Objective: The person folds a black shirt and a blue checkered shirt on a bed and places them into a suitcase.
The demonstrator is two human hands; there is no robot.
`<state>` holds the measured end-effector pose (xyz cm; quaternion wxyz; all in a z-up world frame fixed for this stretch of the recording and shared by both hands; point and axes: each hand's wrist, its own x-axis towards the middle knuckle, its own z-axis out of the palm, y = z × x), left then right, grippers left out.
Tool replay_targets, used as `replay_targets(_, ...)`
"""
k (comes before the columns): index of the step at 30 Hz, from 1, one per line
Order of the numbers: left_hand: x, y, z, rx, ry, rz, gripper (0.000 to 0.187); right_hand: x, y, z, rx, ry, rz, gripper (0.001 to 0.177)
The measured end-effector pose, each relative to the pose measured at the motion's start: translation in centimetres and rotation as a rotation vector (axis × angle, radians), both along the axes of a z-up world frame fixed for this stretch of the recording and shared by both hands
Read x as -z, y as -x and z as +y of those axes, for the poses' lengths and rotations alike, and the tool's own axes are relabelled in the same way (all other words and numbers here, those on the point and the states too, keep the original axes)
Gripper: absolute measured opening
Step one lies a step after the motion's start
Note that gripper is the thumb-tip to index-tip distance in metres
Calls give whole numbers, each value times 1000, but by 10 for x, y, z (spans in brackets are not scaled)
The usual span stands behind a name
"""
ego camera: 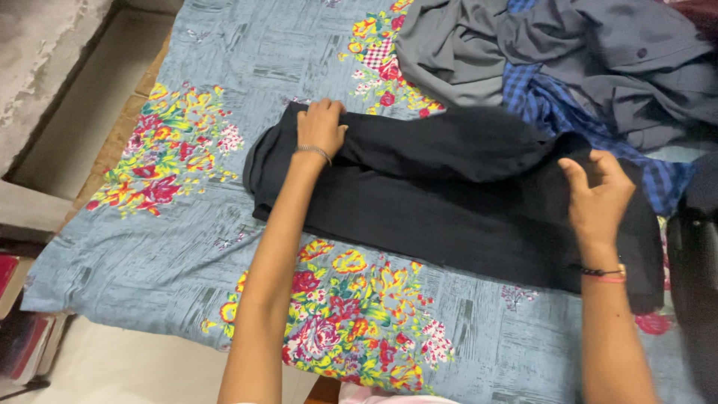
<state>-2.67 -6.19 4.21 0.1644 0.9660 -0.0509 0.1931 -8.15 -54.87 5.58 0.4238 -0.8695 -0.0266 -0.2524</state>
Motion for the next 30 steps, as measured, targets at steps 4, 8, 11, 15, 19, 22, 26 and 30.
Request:
replay_targets(4,2,30,-52,185,52,-264,17,-3,-10,-54,-103,238,-116,19)
replay_targets(8,1,60,-108,416,92,-104,54,-21,-14,-82,-104,452,-140,14)
replay_targets(11,5,64,-130,396,-16,-60,79,-27,-13,-99,43,689,-231,26)
replay_targets(15,17,56,-132,235,-109,-15,95,-2,-20,-116,130,815,-246,26)
replay_targets(19,24,47,-122,232,-202,7,91,27,-16,-116,-27,950,-105,17)
replay_targets(22,25,45,-110,317,-314,-108,86,40,-13,-113,-47,937,-56,19)
replay_targets(26,10,52,-92,377,-419,-164,81,39,-4,-120,78,903,-120,19)
replay_targets(30,-12,70,-88,448,-379,77,67,26,8,-116,84,979,-38,20)
